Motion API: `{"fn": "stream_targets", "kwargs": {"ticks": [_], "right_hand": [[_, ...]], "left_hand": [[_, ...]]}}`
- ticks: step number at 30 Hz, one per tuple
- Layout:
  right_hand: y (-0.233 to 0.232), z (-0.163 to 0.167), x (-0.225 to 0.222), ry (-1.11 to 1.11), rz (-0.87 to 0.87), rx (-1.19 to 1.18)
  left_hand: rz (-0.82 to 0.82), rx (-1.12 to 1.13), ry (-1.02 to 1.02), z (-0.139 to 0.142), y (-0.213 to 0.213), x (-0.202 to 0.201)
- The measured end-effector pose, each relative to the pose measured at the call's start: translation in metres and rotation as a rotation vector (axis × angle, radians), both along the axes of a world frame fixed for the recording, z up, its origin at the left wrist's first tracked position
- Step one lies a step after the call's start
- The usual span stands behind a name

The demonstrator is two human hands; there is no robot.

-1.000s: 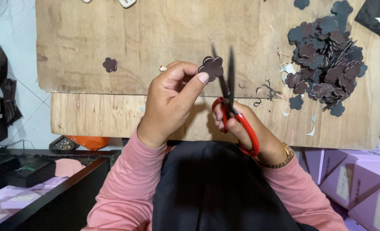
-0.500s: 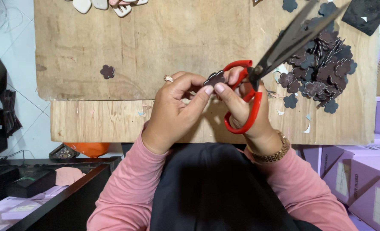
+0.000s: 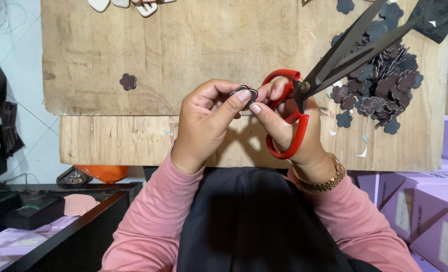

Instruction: The person trims excess material from the edges of small flower-shaped leather pieces using red-handled scissors, working one piece at a time. They place each trimmed piece on the workbench and set finished pieces aside, continuing through a pile of cut pieces.

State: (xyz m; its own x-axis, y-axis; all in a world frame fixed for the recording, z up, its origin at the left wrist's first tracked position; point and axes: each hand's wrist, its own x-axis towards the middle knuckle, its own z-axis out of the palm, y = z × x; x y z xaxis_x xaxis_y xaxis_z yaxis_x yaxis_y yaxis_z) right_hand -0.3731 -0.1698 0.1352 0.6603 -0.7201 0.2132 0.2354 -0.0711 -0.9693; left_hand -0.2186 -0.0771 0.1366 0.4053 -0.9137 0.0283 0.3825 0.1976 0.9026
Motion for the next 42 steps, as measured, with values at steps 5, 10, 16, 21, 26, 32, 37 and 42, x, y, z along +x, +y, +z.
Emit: {"fn": "stream_targets", "kwargs": {"ticks": [5, 10, 16, 21, 26, 32, 37, 42], "right_hand": [[0.001, -0.006, 0.000, 0.020, -0.069, -0.047], [0.002, -0.012, 0.005, -0.027, -0.104, 0.119], [-0.009, -0.010, 0.000, -0.168, 0.056, 0.471], [-0.015, -0.017, -0.008, -0.256, 0.086, 0.506], [-0.024, -0.025, -0.023, -0.107, -0.242, 0.247], [-0.027, -0.017, -0.030, 0.021, -0.270, -0.050], [-0.012, -0.008, -0.023, -0.065, -0.154, 0.187], [-0.004, -0.001, -0.019, -0.057, -0.054, 0.171]], "left_hand": [[0.043, -0.052, -0.043, -0.001, -0.003, -0.005], [0.115, -0.027, -0.250, 0.000, -0.002, -0.014], [-0.023, -0.045, -0.034, -0.003, -0.002, -0.011], [-0.054, 0.009, 0.053, -0.006, -0.004, -0.009], [-0.035, 0.076, 0.025, -0.002, -0.004, -0.009], [-0.078, 0.070, 0.003, 0.011, -0.002, -0.007], [-0.087, 0.053, 0.037, 0.015, -0.001, -0.007], [-0.125, 0.052, 0.041, 0.011, 0.000, -0.007]]}}
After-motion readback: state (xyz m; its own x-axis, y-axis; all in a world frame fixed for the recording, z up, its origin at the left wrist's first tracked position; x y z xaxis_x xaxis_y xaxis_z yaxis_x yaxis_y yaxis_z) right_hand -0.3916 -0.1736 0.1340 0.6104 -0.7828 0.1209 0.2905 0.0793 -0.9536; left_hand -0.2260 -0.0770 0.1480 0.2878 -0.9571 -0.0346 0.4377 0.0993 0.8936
